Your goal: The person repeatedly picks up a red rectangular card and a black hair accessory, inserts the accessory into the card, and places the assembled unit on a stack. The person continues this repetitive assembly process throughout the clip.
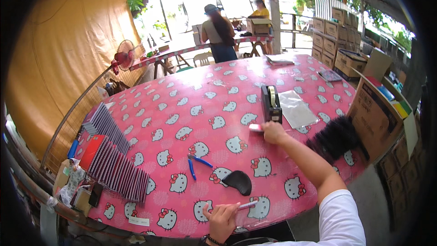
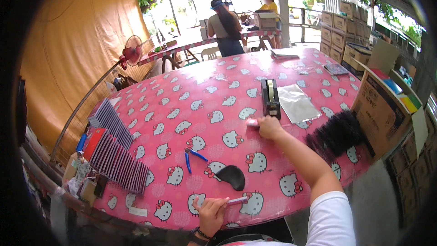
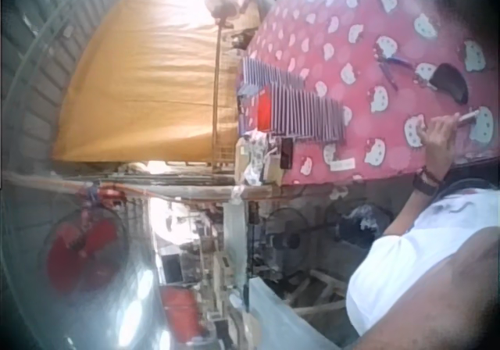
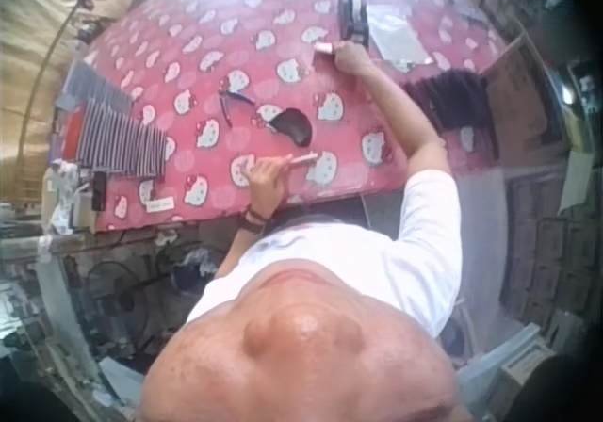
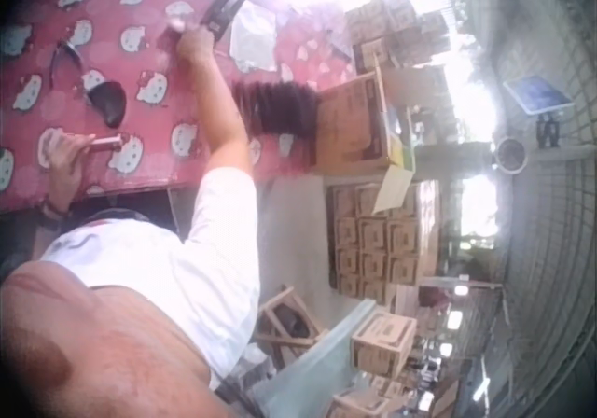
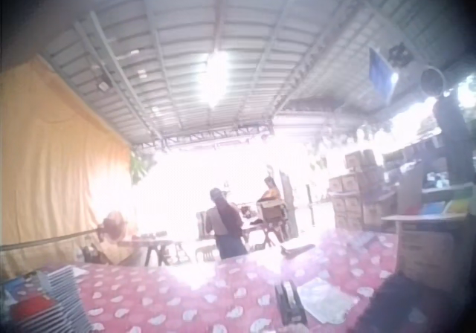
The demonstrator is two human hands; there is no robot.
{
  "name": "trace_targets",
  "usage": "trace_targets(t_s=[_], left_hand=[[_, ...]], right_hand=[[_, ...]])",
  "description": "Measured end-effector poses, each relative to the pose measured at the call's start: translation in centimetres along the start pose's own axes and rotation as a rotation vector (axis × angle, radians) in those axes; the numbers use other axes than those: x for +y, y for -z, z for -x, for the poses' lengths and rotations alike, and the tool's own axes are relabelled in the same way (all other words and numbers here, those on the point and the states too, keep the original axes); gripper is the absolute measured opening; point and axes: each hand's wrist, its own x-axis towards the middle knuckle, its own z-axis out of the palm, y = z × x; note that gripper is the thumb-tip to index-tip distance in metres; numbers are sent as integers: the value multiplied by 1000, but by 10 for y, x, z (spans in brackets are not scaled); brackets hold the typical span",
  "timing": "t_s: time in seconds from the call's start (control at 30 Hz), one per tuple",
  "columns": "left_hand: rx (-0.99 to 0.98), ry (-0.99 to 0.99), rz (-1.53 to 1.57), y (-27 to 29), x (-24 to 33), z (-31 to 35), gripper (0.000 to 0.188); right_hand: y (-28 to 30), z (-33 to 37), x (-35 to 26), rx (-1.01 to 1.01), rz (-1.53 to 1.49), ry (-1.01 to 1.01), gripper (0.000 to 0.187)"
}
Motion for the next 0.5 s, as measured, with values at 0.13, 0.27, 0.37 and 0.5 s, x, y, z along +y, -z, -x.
trace_targets(t_s=[0.13,0.27,0.37,0.5], left_hand=[[-31,-12,-6,-3,-2,0,25],[-29,8,-14,2,-2,3,26],[-24,3,-13,0,-1,1,25],[-27,10,-10,0,-1,2,24]], right_hand=[[3,-8,34,297,-233,-18,14],[30,-6,33,128,-426,-89,21],[29,3,47,120,-461,-103,29],[12,21,42,348,-437,-133,38]])
